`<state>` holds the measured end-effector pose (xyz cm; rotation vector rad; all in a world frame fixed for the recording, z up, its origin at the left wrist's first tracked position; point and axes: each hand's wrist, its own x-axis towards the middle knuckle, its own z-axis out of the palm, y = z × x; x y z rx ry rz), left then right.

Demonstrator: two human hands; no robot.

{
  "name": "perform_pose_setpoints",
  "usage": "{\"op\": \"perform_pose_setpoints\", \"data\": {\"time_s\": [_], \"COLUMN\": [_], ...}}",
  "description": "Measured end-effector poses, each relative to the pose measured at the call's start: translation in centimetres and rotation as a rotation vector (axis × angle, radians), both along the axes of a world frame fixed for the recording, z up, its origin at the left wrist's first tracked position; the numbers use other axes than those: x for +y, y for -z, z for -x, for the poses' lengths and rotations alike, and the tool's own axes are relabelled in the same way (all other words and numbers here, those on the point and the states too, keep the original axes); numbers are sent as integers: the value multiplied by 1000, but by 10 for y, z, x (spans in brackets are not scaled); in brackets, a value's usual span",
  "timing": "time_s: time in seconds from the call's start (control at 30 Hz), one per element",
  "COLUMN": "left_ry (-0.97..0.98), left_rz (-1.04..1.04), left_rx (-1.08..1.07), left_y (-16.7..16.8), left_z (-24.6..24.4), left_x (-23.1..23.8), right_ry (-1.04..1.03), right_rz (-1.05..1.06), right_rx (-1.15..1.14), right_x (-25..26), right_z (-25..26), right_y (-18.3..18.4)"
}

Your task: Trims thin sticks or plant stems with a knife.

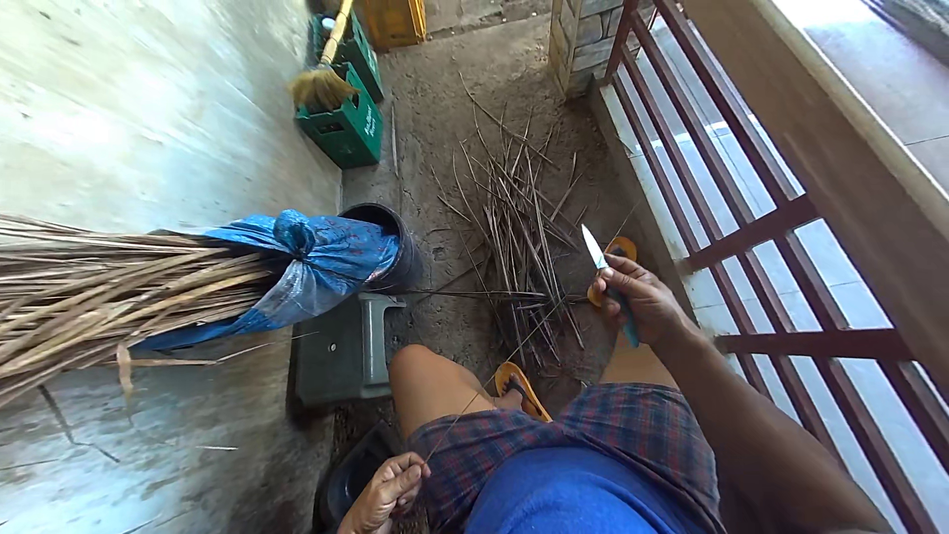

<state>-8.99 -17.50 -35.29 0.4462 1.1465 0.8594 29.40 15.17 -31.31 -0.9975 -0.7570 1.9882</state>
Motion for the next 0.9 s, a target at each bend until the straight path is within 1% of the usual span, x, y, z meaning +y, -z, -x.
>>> {"op": "perform_pose_setpoints", "data": {"time_s": [0.07, 0.17, 0.23, 0.3, 0.37, 0.43, 0.5, 0.57, 0.63, 0.67, 0.73, 0.8, 0.87, 0.9], "left_ry": [-29, -127, -225, -346, -473, -567, -600, -605, -622, -642, -713, -789, -814, -822], "left_rz": [50, 108, 108, 52, -98, -338, -631, -946, -1208, -1304, -1397, -1390, -1329, -1284], "left_rx": [33, 90, 168, 289, 459, 594, 674, 709, 644, 582, 444, 322, 209, 153], "left_y": [3, 5, 5, -1, -15, -40, -80, -127, -166, -180, -192, -184, -167, -158], "left_z": [17, 38, 48, 52, 45, 33, 16, -4, -27, -39, -66, -90, -107, -115], "left_x": [-15, -34, -41, -35, -12, 24, 63, 100, 131, 144, 165, 178, 183, 181], "right_ry": [31, 139, 250, 391, 414, 301, 147, 10, -140, -216, -335, -381, -346, -311], "right_rz": [-47, -84, -67, -7, 30, 32, 36, 60, 51, 42, 48, 92, 125, 131], "right_rx": [8, -40, -112, -152, -189, -234, -219, -150, 11, 108, 313, 495, 620, 645], "right_x": [12, 30, 43, 56, 56, 42, 16, -18, -54, -71, -101, -120, -126, -125], "right_z": [-12, -26, -34, -36, -34, -19, 4, 32, 53, 61, 76, 87, 94, 95], "right_y": [6, 8, 10, 16, 28, 34, 35, 23, 12, 8, 2, -2, -6, -8]}}
